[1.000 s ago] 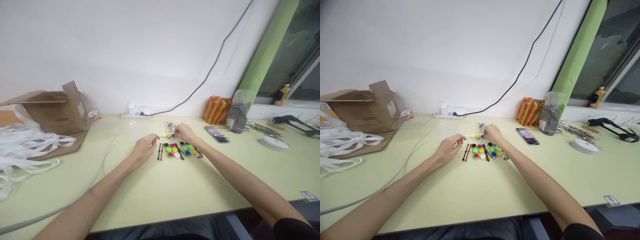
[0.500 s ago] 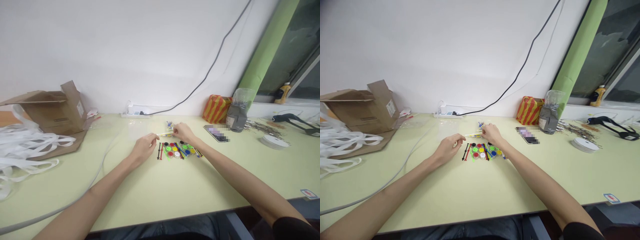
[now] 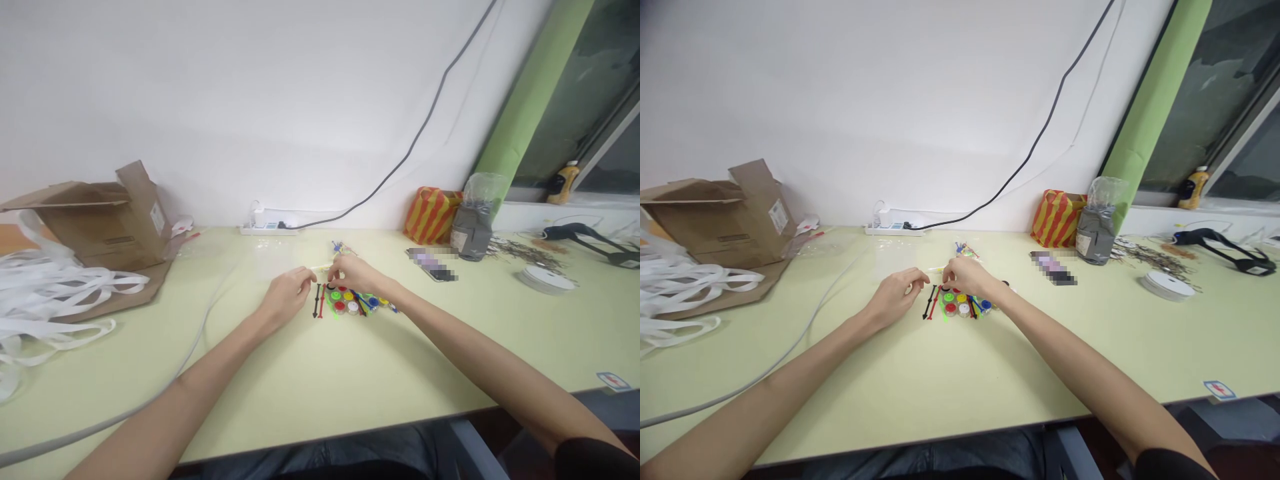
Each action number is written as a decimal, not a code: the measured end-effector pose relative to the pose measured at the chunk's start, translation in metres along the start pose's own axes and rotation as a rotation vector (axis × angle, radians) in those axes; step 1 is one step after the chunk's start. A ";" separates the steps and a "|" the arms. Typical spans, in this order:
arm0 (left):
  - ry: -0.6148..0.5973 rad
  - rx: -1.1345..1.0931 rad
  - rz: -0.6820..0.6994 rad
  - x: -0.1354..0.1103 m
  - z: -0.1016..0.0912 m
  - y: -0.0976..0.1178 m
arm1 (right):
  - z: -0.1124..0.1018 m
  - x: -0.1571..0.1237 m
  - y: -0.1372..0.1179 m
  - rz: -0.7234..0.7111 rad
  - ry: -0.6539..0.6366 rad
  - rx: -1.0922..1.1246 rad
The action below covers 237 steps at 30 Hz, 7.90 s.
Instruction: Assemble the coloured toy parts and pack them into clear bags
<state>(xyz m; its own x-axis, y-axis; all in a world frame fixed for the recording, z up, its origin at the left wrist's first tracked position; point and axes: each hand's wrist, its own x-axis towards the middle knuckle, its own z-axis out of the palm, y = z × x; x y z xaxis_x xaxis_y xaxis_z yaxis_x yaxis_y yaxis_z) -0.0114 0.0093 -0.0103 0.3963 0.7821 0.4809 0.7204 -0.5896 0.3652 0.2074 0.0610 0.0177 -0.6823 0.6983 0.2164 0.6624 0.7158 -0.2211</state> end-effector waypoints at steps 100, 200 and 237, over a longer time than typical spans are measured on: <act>0.096 -0.646 -0.144 0.002 -0.004 0.027 | 0.025 -0.031 -0.049 0.140 0.601 0.351; -0.037 0.010 -0.040 0.001 0.000 0.003 | 0.007 -0.013 0.128 0.322 0.352 0.239; -0.087 0.018 -0.022 0.000 0.001 0.002 | 0.010 -0.013 0.123 0.326 0.234 0.293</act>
<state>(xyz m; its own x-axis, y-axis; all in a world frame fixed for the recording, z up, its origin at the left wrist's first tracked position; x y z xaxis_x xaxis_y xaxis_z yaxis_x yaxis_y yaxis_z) -0.0092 0.0080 -0.0100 0.4277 0.8097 0.4018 0.7394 -0.5690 0.3598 0.2951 0.1402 -0.0218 -0.3443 0.8922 0.2923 0.6918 0.4515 -0.5635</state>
